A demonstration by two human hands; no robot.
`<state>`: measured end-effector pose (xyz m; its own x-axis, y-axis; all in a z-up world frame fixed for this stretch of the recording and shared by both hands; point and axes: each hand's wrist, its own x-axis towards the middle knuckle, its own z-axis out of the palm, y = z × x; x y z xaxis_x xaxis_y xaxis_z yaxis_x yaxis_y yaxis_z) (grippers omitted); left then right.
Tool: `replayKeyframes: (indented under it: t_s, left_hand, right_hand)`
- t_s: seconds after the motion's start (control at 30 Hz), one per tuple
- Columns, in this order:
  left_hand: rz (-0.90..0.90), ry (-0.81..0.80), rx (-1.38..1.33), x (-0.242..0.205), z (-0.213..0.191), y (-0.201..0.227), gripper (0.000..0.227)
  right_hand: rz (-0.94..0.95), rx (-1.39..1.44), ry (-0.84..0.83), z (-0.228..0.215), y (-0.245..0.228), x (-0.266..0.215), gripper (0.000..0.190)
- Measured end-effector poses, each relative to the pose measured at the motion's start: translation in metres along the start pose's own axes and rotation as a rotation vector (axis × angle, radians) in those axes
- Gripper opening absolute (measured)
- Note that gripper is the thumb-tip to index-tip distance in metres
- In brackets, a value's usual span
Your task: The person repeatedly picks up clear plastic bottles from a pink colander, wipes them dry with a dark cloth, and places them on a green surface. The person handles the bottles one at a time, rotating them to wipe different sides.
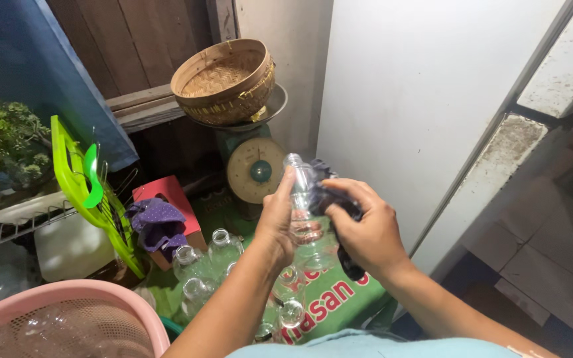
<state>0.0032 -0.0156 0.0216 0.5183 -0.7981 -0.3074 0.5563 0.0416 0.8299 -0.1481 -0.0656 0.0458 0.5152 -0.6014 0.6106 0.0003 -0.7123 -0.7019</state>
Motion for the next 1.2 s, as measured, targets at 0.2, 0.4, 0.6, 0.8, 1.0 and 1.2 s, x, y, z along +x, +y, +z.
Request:
replayKeyframes:
  t_s: [0.2, 0.4, 0.6, 0.8, 1.0, 1.2]
  left_hand:
    - [0.114, -0.211, -0.091, -0.002, 0.006, -0.002, 0.070]
    - [-0.086, -0.188, -0.151, 0.006, 0.009, -0.008, 0.080]
    - [-0.004, -0.112, -0.124, 0.017, 0.010, -0.011, 0.088]
    - [0.131, 0.239, 0.015, 0.014, 0.007, -0.008, 0.079]
    - [0.278, 0.102, -0.003, 0.006, -0.005, -0.007, 0.064]
    - [0.099, -0.058, 0.080, -0.008, -0.001, 0.007, 0.079]
  right_hand:
    - [-0.266, -0.314, -0.009, -0.001, -0.004, 0.025, 0.041]
    - [0.269, 0.255, -0.027, 0.003, 0.033, 0.073, 0.029]
    - [0.916, 0.909, -0.131, 0.007, 0.055, 0.075, 0.025]
    - [0.848, 0.761, 0.018, 0.012, 0.042, 0.029, 0.025]
    - [0.120, 0.079, 0.096, 0.009, 0.005, 0.004, 0.025]
    - [-0.202, -0.168, 0.024, 0.014, 0.001, 0.029, 0.028]
